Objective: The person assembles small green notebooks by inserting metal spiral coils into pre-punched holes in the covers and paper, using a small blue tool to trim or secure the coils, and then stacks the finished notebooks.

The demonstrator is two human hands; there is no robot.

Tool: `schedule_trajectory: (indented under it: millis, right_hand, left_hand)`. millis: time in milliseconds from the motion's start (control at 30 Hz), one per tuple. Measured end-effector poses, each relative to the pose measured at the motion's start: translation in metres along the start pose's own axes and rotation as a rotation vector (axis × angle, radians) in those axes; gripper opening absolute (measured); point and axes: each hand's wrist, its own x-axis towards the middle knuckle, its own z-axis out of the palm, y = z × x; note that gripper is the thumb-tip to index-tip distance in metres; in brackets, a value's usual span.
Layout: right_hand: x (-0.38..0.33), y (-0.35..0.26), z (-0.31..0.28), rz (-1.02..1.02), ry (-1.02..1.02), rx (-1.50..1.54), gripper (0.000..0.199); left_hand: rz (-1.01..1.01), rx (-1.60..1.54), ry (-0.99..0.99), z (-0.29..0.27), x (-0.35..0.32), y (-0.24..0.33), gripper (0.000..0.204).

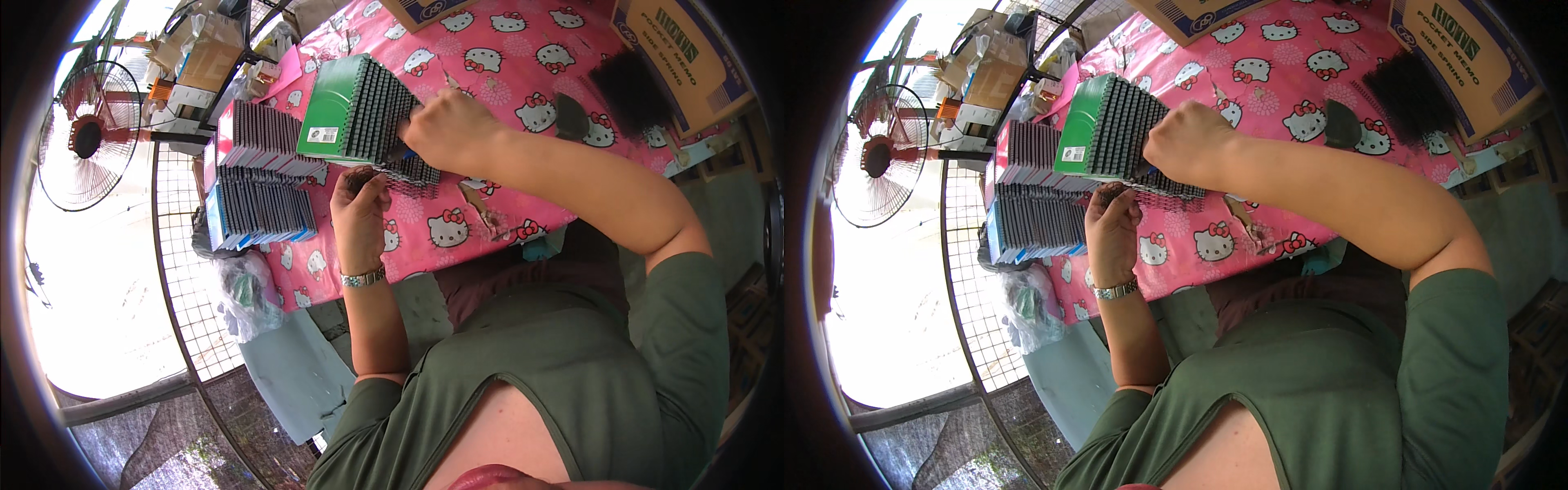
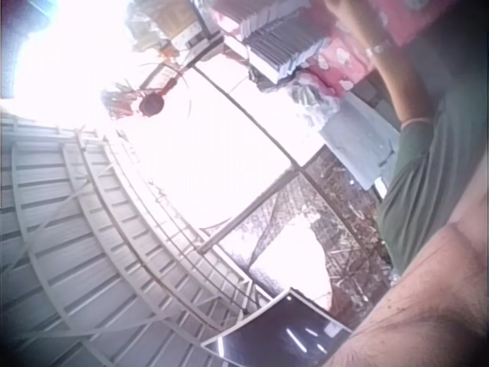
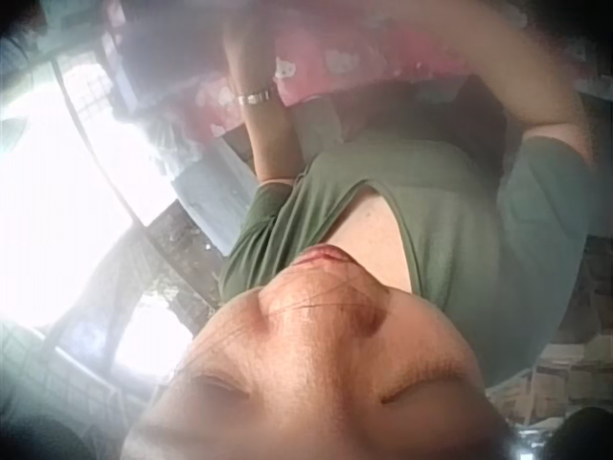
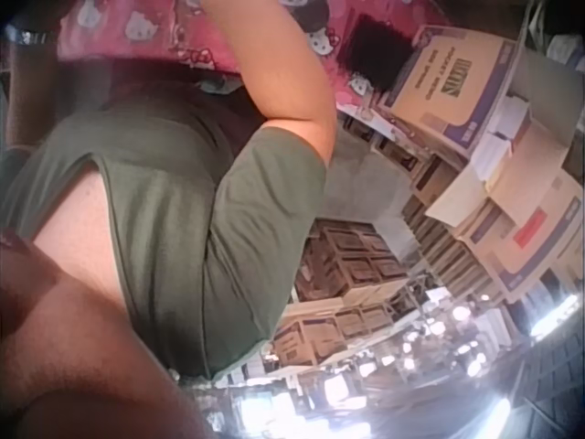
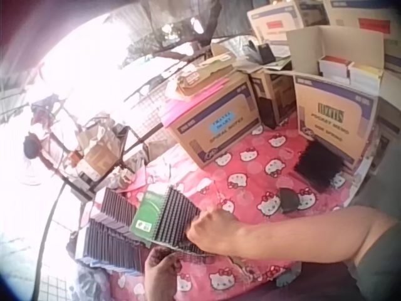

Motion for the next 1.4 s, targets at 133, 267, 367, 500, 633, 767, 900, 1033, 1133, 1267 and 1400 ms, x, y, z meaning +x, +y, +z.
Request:
schedule_trajectory:
  millis: [133, 267, 367, 500, 633, 767, 900, 1033, 1133, 1267, 1400]
  right_hand:
    - [-0.002, 0.001, 0.004, 0.016, 0.028, 0.030, 0.013]
    - [-0.011, 0.011, 0.018, -0.038, 0.303, -0.073, 0.015]
    - [-0.012, 0.011, 0.019, -0.064, 0.352, -0.134, 0.016]
    - [-0.003, 0.003, 0.012, -0.064, 0.132, -0.108, 0.015]
    - [0.001, -0.002, -0.001, -0.022, -0.110, -0.038, 0.013]
    - [-0.007, 0.003, 0.013, -0.028, 0.093, -0.019, 0.014]
    - [-0.017, 0.012, 0.028, -0.039, 0.295, -0.127, 0.016]
    - [-0.013, 0.007, 0.028, -0.090, 0.324, -0.168, 0.014]
    - [-0.007, 0.002, 0.018, -0.047, 0.009, -0.087, 0.013]
    - [-0.003, -0.001, 0.011, -0.018, -0.154, -0.011, 0.013]
    - [-0.013, 0.008, 0.026, -0.023, 0.087, -0.052, 0.013]
  left_hand:
    - [0.017, -0.055, 0.022, -0.004, 0.000, 0.001, 0.014]
    - [-0.032, -0.182, 0.099, 0.002, -0.001, 0.000, 0.013]
    - [-0.041, -0.145, 0.042, 0.002, 0.000, -0.003, 0.015]
    - [-0.021, -0.030, -0.024, -0.002, 0.002, -0.007, 0.018]
    - [-0.016, 0.011, 0.002, -0.008, 0.003, -0.009, 0.018]
    - [-0.039, -0.128, 0.045, -0.009, 0.002, -0.009, 0.015]
    - [-0.071, -0.231, 0.099, -0.004, -0.001, -0.011, 0.016]
    - [-0.055, -0.135, 0.056, 0.004, -0.003, -0.012, 0.018]
    - [-0.042, -0.060, 0.055, 0.002, 0.000, -0.016, 0.020]
    - [-0.034, -0.037, 0.077, -0.003, 0.000, -0.016, 0.017]
    - [-0.054, -0.164, 0.157, -0.004, 0.002, -0.020, 0.013]
